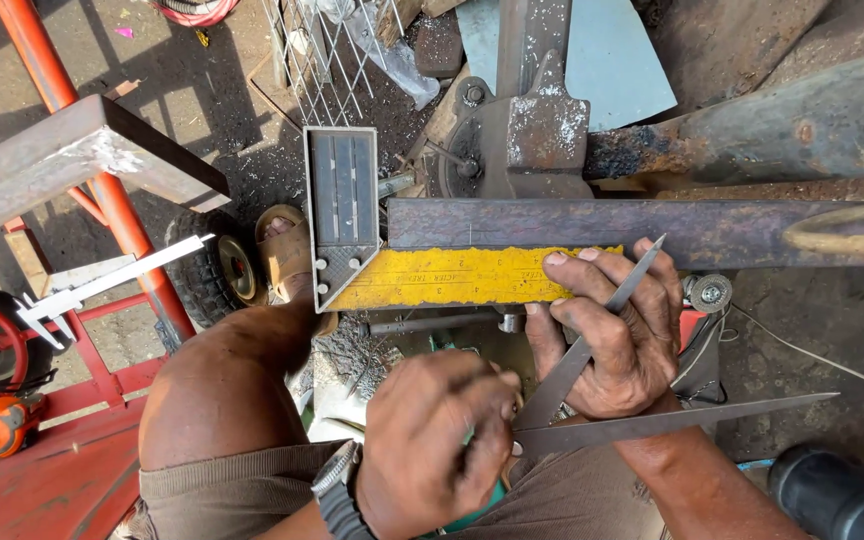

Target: The person measures a metal bar clamped in a vise using a vernier caliper and a scriber. They then use a yellow try square to mark lines on the metal bar with the scriber.

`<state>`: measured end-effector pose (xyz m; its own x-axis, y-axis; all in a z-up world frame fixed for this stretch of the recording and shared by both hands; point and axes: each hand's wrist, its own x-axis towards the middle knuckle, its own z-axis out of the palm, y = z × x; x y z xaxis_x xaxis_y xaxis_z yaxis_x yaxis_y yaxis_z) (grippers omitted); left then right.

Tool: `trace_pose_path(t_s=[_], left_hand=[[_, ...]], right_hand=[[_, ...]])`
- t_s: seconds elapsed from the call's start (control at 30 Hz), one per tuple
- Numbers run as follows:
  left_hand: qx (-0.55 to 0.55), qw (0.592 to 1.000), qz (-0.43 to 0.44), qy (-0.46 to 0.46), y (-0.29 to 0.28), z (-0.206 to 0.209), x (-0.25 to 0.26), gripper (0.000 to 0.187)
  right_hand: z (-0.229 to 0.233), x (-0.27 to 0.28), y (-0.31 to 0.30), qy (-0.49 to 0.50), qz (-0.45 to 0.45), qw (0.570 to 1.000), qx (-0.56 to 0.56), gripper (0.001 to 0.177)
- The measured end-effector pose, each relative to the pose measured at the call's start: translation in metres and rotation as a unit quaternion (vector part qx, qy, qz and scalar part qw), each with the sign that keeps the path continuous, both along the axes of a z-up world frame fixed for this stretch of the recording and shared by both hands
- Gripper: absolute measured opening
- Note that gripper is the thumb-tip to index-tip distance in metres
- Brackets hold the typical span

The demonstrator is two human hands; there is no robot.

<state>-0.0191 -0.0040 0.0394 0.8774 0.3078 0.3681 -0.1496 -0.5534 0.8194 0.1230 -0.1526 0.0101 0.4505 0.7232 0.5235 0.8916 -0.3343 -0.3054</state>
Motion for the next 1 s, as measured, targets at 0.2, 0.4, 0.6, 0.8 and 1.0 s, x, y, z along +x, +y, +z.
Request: trace_pose_path(t_s=[0.2, 0.4, 0.6, 0.8, 1.0], left_hand=[[-0.414, 0.88, 0.09, 0.217, -0.011, -0.015, 0.016, 0.04], [-0.542, 0.805, 0.144, 0.193, -0.018, -0.016, 0.042, 0.028], [-0.536, 0.792, 0.17, 0.24, -0.019, 0.005, 0.058, 0.06], [-0.56, 0.748, 0.248, 0.256, -0.029, -0.001, 0.053, 0.029], [-0.177, 0.962, 0.2, 0.05, -0.035, -0.003, 0.016, 0.027]], right_hand=[[0.005, 0.001, 0.004, 0.001, 0.0, 1.0, 0.018, 0.014], [0.01, 0.001, 0.0, 0.016, 0.007, 1.0, 0.007, 0.013], [0.007, 0.002, -0.004, 0.027, 0.004, 1.0, 0.006, 0.006], [0.016, 0.001, 0.005, 0.021, 0.009, 0.999, 0.025, 0.005], [0.015, 0.0, 0.001, 0.028, 0.003, 1.0, 0.014, 0.012]])
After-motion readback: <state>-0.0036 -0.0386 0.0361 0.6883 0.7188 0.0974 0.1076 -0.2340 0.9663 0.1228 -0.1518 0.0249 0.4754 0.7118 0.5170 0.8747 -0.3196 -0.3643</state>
